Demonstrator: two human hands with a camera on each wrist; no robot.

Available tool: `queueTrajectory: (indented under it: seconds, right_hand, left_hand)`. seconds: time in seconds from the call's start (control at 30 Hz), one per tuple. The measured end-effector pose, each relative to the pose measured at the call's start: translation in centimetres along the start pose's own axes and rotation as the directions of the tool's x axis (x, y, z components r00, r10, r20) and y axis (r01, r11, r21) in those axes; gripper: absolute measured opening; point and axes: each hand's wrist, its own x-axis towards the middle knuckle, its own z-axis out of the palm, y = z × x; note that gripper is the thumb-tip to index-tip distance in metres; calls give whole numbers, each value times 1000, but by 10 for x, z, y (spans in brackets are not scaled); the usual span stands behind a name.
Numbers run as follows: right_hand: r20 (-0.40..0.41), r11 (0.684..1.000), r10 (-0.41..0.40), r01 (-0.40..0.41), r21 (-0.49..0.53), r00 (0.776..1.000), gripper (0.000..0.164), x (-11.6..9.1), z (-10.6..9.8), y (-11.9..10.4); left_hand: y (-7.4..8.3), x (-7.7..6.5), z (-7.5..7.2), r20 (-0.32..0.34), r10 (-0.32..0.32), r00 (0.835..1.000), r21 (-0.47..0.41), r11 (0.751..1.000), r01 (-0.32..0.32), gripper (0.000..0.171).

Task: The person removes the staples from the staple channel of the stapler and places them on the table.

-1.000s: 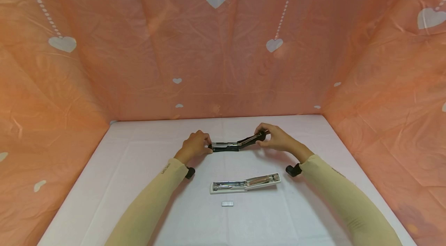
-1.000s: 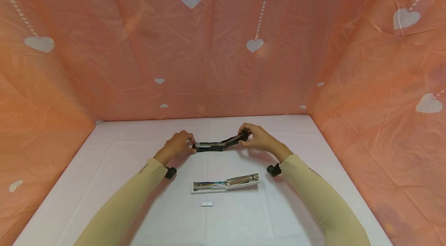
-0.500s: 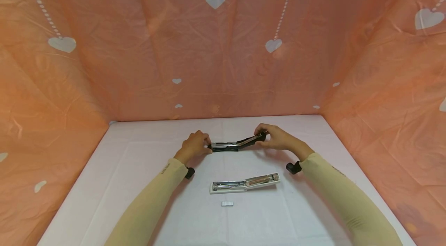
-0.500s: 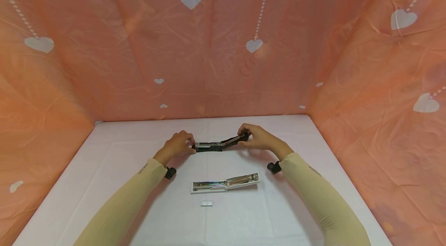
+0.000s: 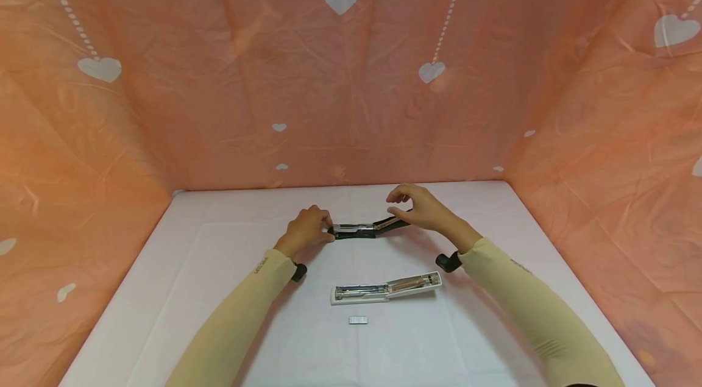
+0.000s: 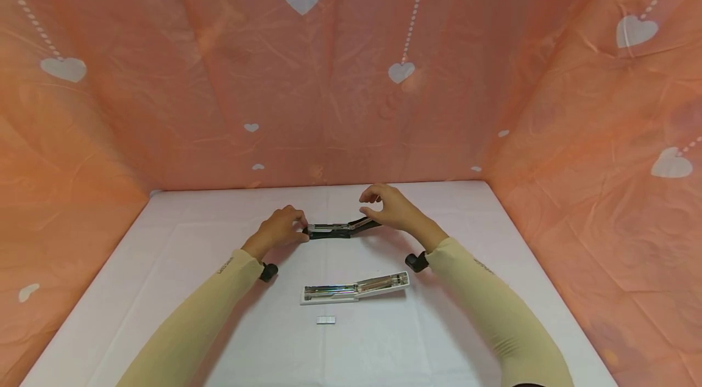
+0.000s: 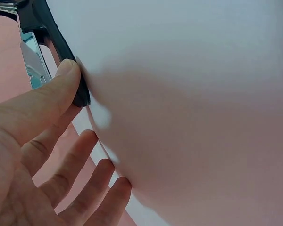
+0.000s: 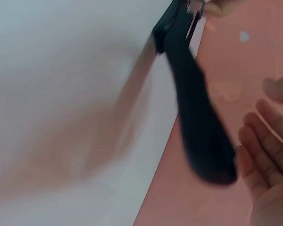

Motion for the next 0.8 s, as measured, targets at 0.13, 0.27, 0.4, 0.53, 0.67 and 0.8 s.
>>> queueTrajectory:
  seconds: [0.13,0.27,0.4,0.53,0.67,0.8]
  right_hand:
    - [9,999,-27,26,24,1000,18,8,6,-15]
    - [26,999,-33,32,40,999,16,16,9,-33]
    - [41,999,-37,35,40,998,15,24,15,-43]
    - [54,999,-35,33,37,998,16,31,23,-50]
    - [64,999,4,-6,36,998,16,36,31,-54]
    - [74,999,36,-37,7,997,16,40,40,-57]
  left_hand:
    - [0,0,0,5,-1,1000,-1,1000,1,21]
    - [-1,0,1,2,12,1000,1,1000,-12,22]
    - [0,0,0,2,16,1000,5,1000,-16,22]
    - [0,0,0,3,13,1000,16,1000,-14,22]
    - [0,-1,0,5,19,1000,19,1000,-19,22]
    - [0,-2,-1,6,24,1000,15,1000,-24,22]
